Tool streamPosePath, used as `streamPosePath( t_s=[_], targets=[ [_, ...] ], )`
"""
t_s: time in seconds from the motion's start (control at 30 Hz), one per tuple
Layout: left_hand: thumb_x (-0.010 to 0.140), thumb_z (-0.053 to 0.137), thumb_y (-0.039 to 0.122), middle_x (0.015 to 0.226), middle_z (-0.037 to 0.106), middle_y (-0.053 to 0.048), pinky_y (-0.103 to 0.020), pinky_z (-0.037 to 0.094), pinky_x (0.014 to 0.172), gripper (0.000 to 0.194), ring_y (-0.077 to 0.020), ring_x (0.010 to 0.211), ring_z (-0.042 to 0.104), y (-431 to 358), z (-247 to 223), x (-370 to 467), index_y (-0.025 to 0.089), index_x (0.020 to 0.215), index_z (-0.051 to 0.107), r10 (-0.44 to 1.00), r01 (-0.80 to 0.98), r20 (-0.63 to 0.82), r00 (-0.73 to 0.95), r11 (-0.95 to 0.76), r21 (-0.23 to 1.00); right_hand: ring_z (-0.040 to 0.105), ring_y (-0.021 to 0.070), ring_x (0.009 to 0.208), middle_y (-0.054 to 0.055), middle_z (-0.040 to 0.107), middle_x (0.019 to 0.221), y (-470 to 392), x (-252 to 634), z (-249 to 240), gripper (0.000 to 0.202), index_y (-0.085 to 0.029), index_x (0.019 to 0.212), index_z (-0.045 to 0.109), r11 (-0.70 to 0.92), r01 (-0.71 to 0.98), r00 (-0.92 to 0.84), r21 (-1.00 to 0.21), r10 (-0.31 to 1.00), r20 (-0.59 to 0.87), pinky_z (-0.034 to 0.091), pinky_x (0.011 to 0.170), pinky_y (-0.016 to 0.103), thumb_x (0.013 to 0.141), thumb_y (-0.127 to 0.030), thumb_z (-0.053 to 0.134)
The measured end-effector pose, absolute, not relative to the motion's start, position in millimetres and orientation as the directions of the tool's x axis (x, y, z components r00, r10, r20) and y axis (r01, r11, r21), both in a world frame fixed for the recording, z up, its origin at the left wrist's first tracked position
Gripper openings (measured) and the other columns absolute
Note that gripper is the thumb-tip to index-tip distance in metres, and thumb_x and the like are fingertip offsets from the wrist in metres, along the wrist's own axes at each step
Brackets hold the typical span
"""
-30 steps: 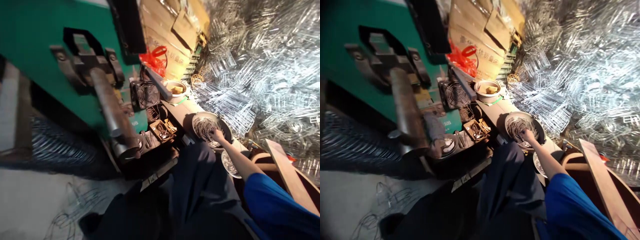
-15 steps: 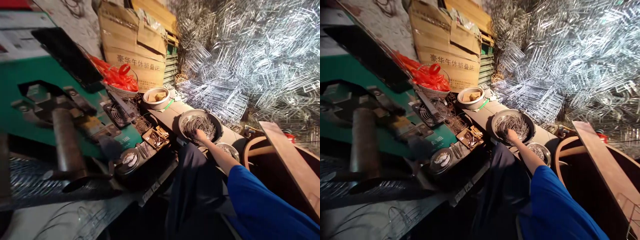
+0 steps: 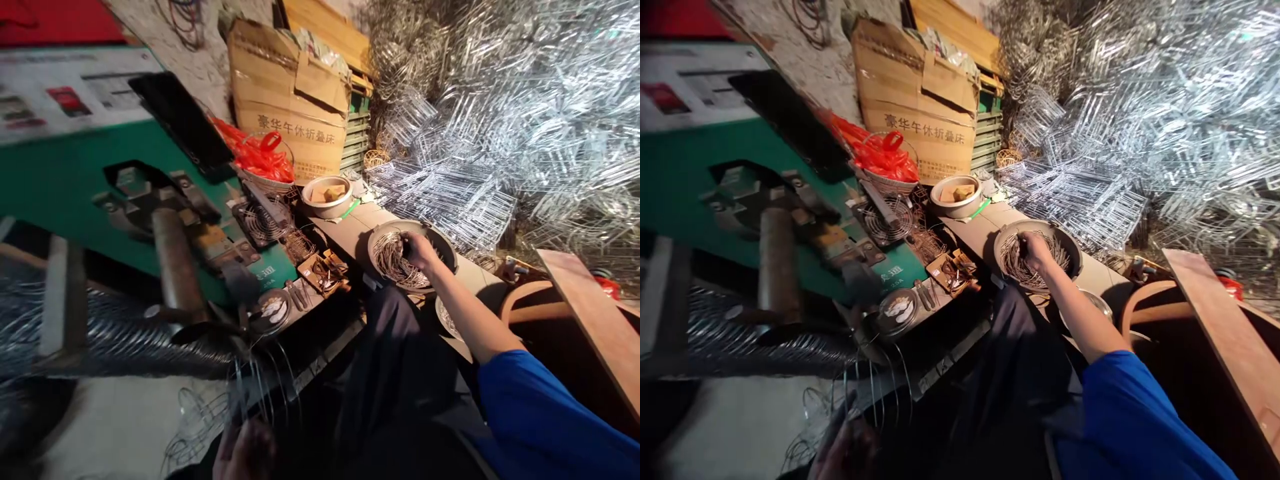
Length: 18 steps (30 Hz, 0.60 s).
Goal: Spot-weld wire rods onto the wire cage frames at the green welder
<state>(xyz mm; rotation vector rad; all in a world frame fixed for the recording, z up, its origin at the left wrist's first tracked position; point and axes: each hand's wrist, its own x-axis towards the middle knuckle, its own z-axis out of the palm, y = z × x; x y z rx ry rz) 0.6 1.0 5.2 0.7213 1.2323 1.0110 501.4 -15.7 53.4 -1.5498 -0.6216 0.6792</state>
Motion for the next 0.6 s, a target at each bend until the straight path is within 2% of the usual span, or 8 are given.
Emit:
streamPosePath(
  t_s=[0.1, 0.17, 0.3, 0.4, 0.5, 0.6],
  targets=[
    [0.058, 0.089, 0.037, 0.056, 0.057, 0.005, -0.019, 0.045, 0.039, 0.057, -0.0109, 0.047, 0.052, 0, 4, 7, 0.019, 0.108, 0.067, 0.926, -0.307, -0.376, 0.003, 0.359, 0.881, 0.049, 0.0148, 0.048, 0.004, 0.058, 0.059, -18, 466, 78, 0.024, -0.019, 0.067, 0.056, -0.124, -0.044, 0.503, -0.991, 0.855, -0.129, 0.044, 0.047, 0.03, 0.076, -0.04, 0.061],
    [0.06, 0.088, 0.035, 0.055, 0.056, 0.006, -0.019, 0.044, 0.038, 0.065, -0.0105, 0.045, 0.05, -3, 7, 13, 0.018, 0.119, 0.065, 0.943, -0.346, -0.332, 0.009, 0.314, 0.884, 0.052, 0.0142, 0.05, 0.006, 0.062, 0.063, -16, 441, 88, 0.019, -0.016, 0.074, 0.063, -0.172, -0.045, 0.354, -0.984, 0.918, -0.176, 0.043, 0.048, 0.028, 0.073, -0.035, 0.067],
    [0.069, 0.082, 0.034, 0.054, 0.055, 0.006, -0.019, 0.044, 0.037, 0.074, -0.0094, 0.042, 0.047, -5, 13, 17, 0.017, 0.136, 0.055, 0.964, -0.391, -0.266, 0.005, 0.247, 0.887, 0.054, 0.0131, 0.058, 0.004, 0.065, 0.07, 3, 398, 87, 0.028, -0.017, 0.089, 0.069, -0.249, 0.113, 0.147, -0.962, 0.962, -0.232, 0.04, 0.053, 0.025, 0.073, -0.039, 0.073],
    [0.072, 0.08, 0.034, 0.054, 0.055, 0.006, -0.019, 0.045, 0.038, 0.076, -0.0097, 0.044, 0.049, -7, 13, 13, 0.017, 0.14, 0.051, 0.968, -0.395, -0.252, -0.02, 0.224, 0.891, 0.049, 0.0118, 0.058, 0.002, 0.061, 0.067, 19, 364, 75, 0.037, -0.018, 0.08, 0.068, -0.207, 0.229, 0.164, -0.951, 0.971, -0.172, 0.036, 0.052, 0.025, 0.075, -0.054, 0.073],
    [0.073, 0.08, 0.032, 0.055, 0.054, 0.007, -0.018, 0.045, 0.038, 0.079, -0.0095, 0.045, 0.05, -12, 14, 7, 0.017, 0.143, 0.047, 0.968, -0.407, -0.249, -0.035, 0.214, 0.888, 0.037, 0.0099, 0.052, -0.002, 0.046, 0.056, 25, 330, 58, 0.047, -0.019, 0.065, 0.058, -0.135, 0.194, 0.249, -0.972, 0.965, -0.085, 0.028, 0.048, 0.025, 0.078, -0.063, 0.068],
    [0.074, 0.079, 0.031, 0.056, 0.054, 0.007, -0.018, 0.045, 0.037, 0.079, -0.0096, 0.045, 0.05, -14, 17, 2, 0.016, 0.144, 0.045, 0.97, -0.418, -0.241, -0.036, 0.205, 0.885, 0.028, 0.0094, 0.053, -0.005, 0.034, 0.054, 27, 304, 38, 0.053, -0.02, 0.057, 0.046, -0.059, 0.137, 0.286, -0.989, 0.958, -0.017, 0.024, 0.05, 0.026, 0.077, -0.064, 0.069]
  ],
)
